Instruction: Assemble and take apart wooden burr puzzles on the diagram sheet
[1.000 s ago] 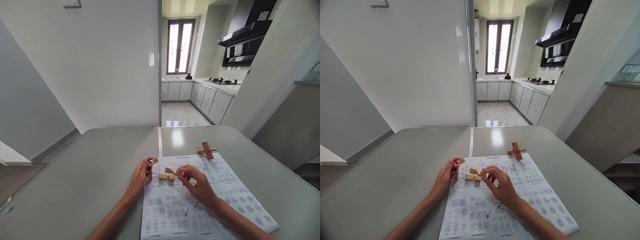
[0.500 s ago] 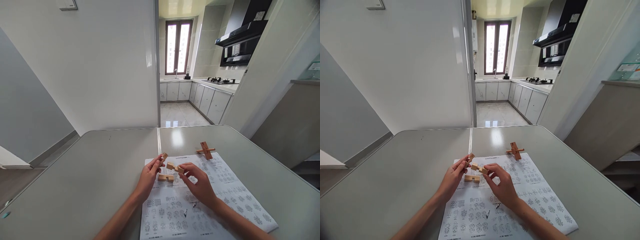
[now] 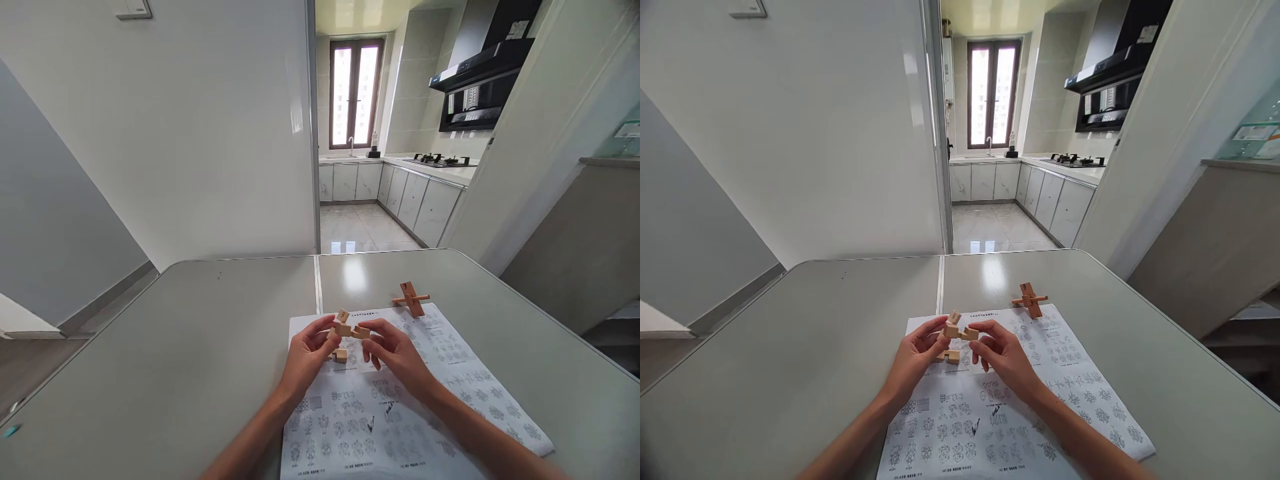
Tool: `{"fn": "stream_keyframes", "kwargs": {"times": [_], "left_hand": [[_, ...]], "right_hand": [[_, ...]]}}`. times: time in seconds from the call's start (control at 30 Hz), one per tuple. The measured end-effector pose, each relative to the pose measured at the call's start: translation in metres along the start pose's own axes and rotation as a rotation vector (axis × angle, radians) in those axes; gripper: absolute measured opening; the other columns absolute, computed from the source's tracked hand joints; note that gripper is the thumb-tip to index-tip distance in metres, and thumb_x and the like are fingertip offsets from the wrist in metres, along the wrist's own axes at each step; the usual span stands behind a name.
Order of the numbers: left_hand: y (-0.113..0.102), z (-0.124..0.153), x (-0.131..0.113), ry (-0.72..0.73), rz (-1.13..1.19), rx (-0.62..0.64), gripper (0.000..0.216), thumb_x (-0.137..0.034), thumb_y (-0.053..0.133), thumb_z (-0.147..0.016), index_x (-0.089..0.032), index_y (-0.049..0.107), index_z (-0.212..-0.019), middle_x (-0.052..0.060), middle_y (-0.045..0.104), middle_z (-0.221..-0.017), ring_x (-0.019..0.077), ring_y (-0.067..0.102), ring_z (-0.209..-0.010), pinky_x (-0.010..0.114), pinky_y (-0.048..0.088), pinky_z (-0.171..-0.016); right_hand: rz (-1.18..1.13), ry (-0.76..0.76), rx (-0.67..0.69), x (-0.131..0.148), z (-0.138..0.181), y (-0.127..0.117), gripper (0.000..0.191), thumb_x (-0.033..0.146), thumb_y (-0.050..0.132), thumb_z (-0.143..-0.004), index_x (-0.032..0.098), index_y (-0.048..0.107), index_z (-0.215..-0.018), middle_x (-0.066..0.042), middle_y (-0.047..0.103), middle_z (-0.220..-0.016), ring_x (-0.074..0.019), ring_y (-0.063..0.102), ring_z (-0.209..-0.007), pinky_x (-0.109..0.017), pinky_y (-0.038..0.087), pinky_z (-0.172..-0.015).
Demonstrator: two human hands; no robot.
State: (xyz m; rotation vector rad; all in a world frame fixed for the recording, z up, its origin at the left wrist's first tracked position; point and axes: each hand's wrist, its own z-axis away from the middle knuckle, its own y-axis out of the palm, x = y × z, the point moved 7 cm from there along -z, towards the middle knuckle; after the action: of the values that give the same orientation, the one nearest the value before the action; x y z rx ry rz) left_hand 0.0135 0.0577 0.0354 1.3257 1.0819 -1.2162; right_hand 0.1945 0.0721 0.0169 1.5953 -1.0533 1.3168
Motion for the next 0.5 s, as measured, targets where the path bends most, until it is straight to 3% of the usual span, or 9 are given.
{"fn": "stream_keyframes", "kwargs": {"times": [0.17, 0.27, 0.37, 0.5], "left_hand": [[0.005, 0.002, 0.006, 0.066, -0.108, 0.003, 0.039, -0.042, 0.084, -0.079, -0.018, 0.072, -0.106, 0.009, 0.076, -0.105, 0.0231, 0.073, -0.090, 0.034, 0.060, -0.079], [0.007, 0.006, 0.002, 0.132, -0.234, -0.005, 0.034, -0.039, 0.086, -0.076, -0.019, 0.071, -0.100, 0.007, 0.076, -0.098, 0.0199, 0.071, -0.083, 0.030, 0.057, -0.074], [0.011, 0.010, -0.004, 0.196, -0.303, 0.007, 0.030, -0.038, 0.086, -0.077, -0.020, 0.070, -0.096, 0.005, 0.076, -0.097, 0.0198, 0.071, -0.083, 0.030, 0.057, -0.076], [0.015, 0.013, -0.012, 0.278, -0.338, 0.032, 0.023, -0.036, 0.083, -0.082, -0.021, 0.069, -0.093, 0.003, 0.076, -0.095, 0.0193, 0.073, -0.084, 0.029, 0.057, -0.077]], "right_hand": [[-0.051, 0.033, 0.109, -0.005, 0.001, 0.009, 0.035, 0.051, 0.070, -0.092, 0.022, 0.072, -0.110, 0.001, 0.060, -0.068, -0.0139, 0.053, -0.059, -0.027, 0.048, -0.055], [-0.036, 0.011, 0.142, -0.007, 0.001, 0.011, 0.034, 0.053, 0.073, -0.089, 0.024, 0.075, -0.108, -0.004, 0.065, -0.096, -0.0115, 0.052, -0.062, -0.027, 0.049, -0.055], [-0.026, 0.012, 0.155, -0.007, 0.001, 0.010, 0.033, 0.054, 0.074, -0.088, 0.027, 0.077, -0.108, -0.009, 0.053, -0.137, -0.0077, 0.053, -0.062, -0.028, 0.052, -0.057], [-0.071, 0.058, 0.191, -0.007, 0.001, 0.013, 0.032, 0.053, 0.073, -0.090, 0.031, 0.076, -0.113, -0.007, 0.044, -0.153, -0.0064, 0.054, -0.062, -0.029, 0.054, -0.062]]}}
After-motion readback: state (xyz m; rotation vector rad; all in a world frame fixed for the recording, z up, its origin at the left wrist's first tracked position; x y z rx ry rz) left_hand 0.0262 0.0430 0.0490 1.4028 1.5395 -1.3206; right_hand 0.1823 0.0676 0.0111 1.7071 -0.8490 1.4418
